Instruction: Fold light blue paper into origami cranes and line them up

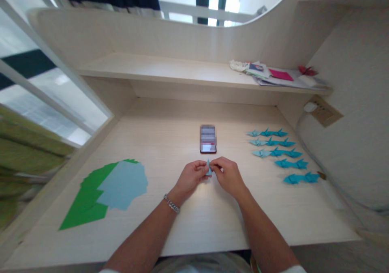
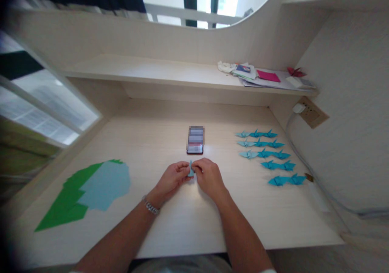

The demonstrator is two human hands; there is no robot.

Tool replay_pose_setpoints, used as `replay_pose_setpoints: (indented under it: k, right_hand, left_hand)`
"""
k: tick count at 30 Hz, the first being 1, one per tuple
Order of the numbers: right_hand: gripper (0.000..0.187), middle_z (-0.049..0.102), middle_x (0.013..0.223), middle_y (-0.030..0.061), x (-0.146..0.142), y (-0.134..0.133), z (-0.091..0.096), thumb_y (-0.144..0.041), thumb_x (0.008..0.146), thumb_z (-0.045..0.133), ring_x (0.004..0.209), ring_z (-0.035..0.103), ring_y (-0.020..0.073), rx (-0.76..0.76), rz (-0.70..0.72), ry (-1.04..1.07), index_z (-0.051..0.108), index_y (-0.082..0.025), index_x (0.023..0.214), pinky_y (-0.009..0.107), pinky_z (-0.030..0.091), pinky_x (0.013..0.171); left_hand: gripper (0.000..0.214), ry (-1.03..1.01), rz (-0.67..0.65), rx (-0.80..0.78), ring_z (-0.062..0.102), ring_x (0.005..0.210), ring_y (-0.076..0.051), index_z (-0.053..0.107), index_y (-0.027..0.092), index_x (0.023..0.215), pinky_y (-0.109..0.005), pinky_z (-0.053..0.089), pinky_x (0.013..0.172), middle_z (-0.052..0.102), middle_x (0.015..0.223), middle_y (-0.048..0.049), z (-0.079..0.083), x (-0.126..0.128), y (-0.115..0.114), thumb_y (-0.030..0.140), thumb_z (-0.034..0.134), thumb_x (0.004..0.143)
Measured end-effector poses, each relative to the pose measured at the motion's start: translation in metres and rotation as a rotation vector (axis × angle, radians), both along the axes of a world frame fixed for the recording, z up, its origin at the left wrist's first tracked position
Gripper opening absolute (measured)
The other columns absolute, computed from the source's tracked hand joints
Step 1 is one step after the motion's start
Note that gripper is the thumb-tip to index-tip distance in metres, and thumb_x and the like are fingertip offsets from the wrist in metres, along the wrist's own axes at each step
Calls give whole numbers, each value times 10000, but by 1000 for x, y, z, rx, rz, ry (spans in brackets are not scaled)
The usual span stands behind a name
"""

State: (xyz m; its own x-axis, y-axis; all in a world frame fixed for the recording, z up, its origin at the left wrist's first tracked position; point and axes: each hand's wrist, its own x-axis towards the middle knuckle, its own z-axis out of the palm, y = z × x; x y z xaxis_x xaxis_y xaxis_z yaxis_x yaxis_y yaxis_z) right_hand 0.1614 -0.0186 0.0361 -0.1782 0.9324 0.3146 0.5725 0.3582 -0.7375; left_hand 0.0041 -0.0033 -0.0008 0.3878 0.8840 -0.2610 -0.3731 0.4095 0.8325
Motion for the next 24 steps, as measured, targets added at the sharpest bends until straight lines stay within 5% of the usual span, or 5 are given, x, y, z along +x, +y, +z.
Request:
replay_pose_setpoints:
  k: [14,24]
  right_hand:
    - [188,657,829,49,-7,-1,-13,-147,832,514,848,579,193,96,-40,75,683,-230,829,323,461,787]
    - [156,654,839,46,-11,-2,-17,-200,810,570,778,605,169,-5,-101,218,708,-230,878,264,489,641]
  left_hand:
    - [220,-12,85,36,576,668,-111,700,117,785,-240,479,640,646,748,-43,-3,-1,2,260,779,636]
    - [237,152,173,180,597,698,-147,721,132,815,-263,477,665,695,782,-69,-4,0,5,290,761,643]
